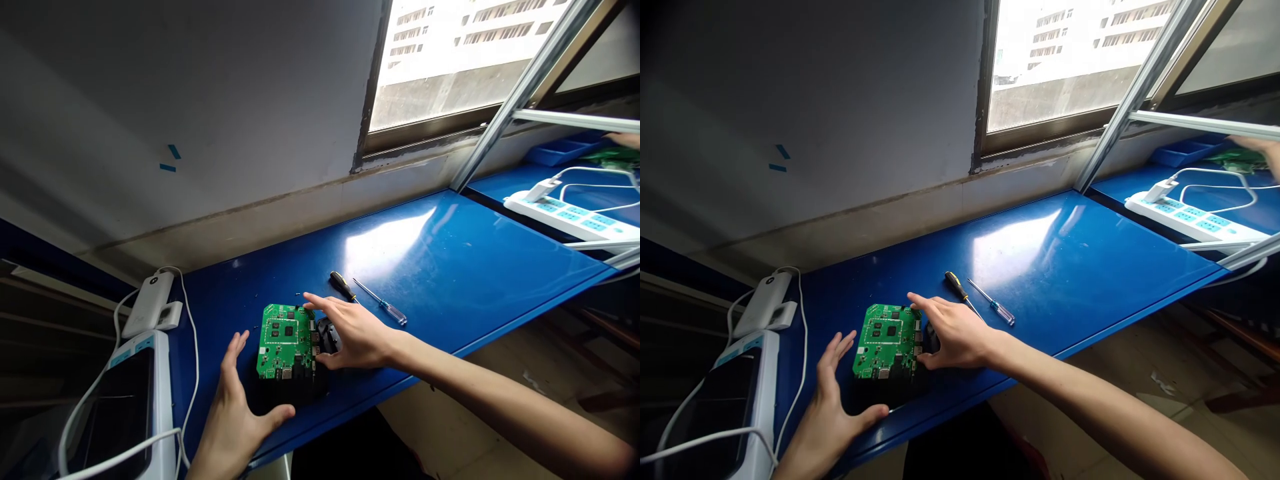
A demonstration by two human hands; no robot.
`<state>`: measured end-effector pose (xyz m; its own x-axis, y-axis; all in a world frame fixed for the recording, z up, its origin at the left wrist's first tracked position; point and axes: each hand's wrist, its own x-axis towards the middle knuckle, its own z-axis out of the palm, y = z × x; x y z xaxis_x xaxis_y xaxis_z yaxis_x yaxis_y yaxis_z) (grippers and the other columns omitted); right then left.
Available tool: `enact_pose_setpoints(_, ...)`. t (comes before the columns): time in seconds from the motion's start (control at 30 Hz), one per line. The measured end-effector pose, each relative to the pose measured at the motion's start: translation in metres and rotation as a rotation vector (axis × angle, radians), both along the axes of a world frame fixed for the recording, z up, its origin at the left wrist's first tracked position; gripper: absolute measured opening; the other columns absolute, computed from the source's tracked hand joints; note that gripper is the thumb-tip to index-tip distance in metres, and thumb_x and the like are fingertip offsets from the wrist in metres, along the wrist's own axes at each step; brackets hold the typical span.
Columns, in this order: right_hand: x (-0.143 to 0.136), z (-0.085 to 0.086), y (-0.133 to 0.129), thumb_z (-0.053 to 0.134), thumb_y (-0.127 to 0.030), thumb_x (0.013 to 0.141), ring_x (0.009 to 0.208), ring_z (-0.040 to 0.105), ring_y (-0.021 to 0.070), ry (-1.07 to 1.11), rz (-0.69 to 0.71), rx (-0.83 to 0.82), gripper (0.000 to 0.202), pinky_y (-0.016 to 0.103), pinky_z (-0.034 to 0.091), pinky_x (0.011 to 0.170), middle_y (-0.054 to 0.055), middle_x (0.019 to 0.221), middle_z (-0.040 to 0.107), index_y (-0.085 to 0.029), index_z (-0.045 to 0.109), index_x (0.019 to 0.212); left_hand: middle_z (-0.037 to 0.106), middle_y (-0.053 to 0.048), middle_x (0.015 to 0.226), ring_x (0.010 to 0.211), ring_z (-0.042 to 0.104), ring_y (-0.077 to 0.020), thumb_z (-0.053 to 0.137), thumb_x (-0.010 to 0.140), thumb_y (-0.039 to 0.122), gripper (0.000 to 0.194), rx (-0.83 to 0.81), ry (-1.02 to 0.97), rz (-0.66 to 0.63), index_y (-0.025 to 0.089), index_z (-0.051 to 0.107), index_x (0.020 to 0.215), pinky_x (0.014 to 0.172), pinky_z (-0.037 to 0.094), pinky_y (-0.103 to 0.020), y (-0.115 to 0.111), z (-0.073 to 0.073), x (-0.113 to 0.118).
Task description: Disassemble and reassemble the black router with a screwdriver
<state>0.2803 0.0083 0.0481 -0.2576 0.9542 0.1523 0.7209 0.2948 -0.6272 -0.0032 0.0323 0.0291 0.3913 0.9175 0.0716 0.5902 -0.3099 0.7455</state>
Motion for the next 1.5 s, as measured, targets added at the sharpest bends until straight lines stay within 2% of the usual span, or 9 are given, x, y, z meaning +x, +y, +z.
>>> enact_pose_setpoints(0.2, -0.006, 0.009, 0.006, 0.075, -0.029, 0.076, 0.128, 0.061, 0.0328, -0.188, 0.159, 0.06, 0.098, 0.046, 0.055, 0.1, 0.022, 0.14, 0.061, -0.011, 0.026, 0.159, 0.022, -0.017, 0.169, 0.154, 0.011, -0.0486, 0.087, 0.062, 0.031, 0.13, -0.053, 0.173, -0.042, 0.032, 0.004, 0.162, 0.116, 0.027, -0.074, -0.001, -0.018, -0.008)
enact_pose_setpoints(0.4, -0.009, 0.02, 0.007, 0.075, -0.028, 0.077, 0.121, 0.064, 0.0337, -0.277, 0.234, 0.051, 0.094, 0.046, 0.056, 0.095, 0.022, 0.135, 0.063, -0.009, 0.03, 0.157, 0.031, -0.02, 0.164, 0.153, 0.009, -0.0502, 0.081, 0.072, 0.034, 0.115, -0.011, 0.22, -0.115, 0.03, 0.009, 0.161, 0.114, 0.026, -0.078, 0.003, -0.034, -0.017)
enact_pose_setpoints(0.53, -0.011, 0.022, 0.007, 0.075, -0.028, 0.077, 0.119, 0.065, 0.0331, -0.301, 0.272, 0.05, 0.094, 0.044, 0.056, 0.093, 0.022, 0.134, 0.063, -0.009, 0.03, 0.157, 0.028, -0.02, 0.165, 0.153, 0.007, -0.0502, 0.082, 0.071, 0.031, 0.118, -0.006, 0.231, -0.151, 0.03, 0.006, 0.161, 0.111, 0.03, -0.079, 0.007, -0.026, -0.016)
enact_pose_setpoints(0.67, -0.011, 0.023, 0.007, 0.075, -0.028, 0.077, 0.118, 0.066, 0.0338, -0.315, 0.267, 0.033, 0.092, 0.044, 0.057, 0.093, 0.022, 0.133, 0.064, -0.009, 0.032, 0.156, 0.024, -0.016, 0.168, 0.155, 0.006, -0.0454, 0.083, 0.066, 0.022, 0.128, -0.041, 0.217, -0.222, 0.036, -0.002, 0.161, 0.115, 0.023, -0.078, 0.01, -0.012, -0.006)
enact_pose_setpoints(0.73, -0.009, 0.024, 0.007, 0.076, -0.028, 0.076, 0.119, 0.066, 0.034, -0.311, 0.251, 0.028, 0.092, 0.045, 0.057, 0.095, 0.021, 0.134, 0.064, -0.01, 0.033, 0.155, 0.024, -0.016, 0.169, 0.155, 0.002, -0.0443, 0.082, 0.065, 0.017, 0.131, -0.083, 0.184, -0.202, 0.036, -0.004, 0.161, 0.116, 0.021, -0.076, 0.01, -0.011, -0.002)
enact_pose_setpoints(0.83, -0.002, 0.026, 0.006, 0.077, -0.028, 0.077, 0.12, 0.065, 0.034, -0.301, 0.219, 0.036, 0.091, 0.046, 0.056, 0.096, 0.021, 0.135, 0.064, -0.01, 0.033, 0.155, 0.02, -0.017, 0.17, 0.155, 0.0, -0.0442, 0.081, 0.063, 0.014, 0.131, -0.126, 0.139, -0.141, 0.035, -0.002, 0.162, 0.117, 0.021, -0.074, 0.009, -0.014, 0.001)
enact_pose_setpoints(1.0, 0.007, 0.026, 0.003, 0.075, -0.029, 0.079, 0.121, 0.064, 0.0338, -0.272, 0.141, 0.057, 0.09, 0.048, 0.057, 0.095, 0.022, 0.136, 0.063, -0.012, 0.031, 0.156, 0.023, -0.015, 0.168, 0.156, 0.001, -0.0429, 0.081, 0.062, 0.019, 0.123, -0.106, 0.117, -0.132, 0.033, 0.008, 0.161, 0.119, 0.02, -0.072, 0.008, -0.02, -0.001)
enact_pose_setpoints(1.23, -0.006, 0.025, 0.0, 0.078, -0.031, 0.077, 0.115, 0.068, 0.0334, -0.345, 0.18, 0.009, 0.09, 0.042, 0.059, 0.09, 0.021, 0.131, 0.066, -0.009, 0.036, 0.153, 0.02, -0.016, 0.168, 0.157, 0.002, -0.0429, 0.082, 0.063, 0.03, 0.117, -0.153, 0.17, -0.132, 0.028, 0.015, 0.158, 0.122, 0.02, -0.068, 0.011, -0.022, -0.002)
enact_pose_setpoints(1.5, -0.013, 0.029, 0.0, 0.077, -0.031, 0.077, 0.113, 0.069, 0.0327, -0.401, 0.217, 0.016, 0.086, 0.039, 0.059, 0.087, 0.021, 0.132, 0.066, -0.007, 0.039, 0.151, 0.035, -0.016, 0.161, 0.156, 0.011, -0.0448, 0.08, 0.064, 0.031, 0.112, -0.062, 0.179, -0.142, 0.027, 0.016, 0.156, 0.12, 0.026, -0.069, 0.01, -0.026, -0.002)
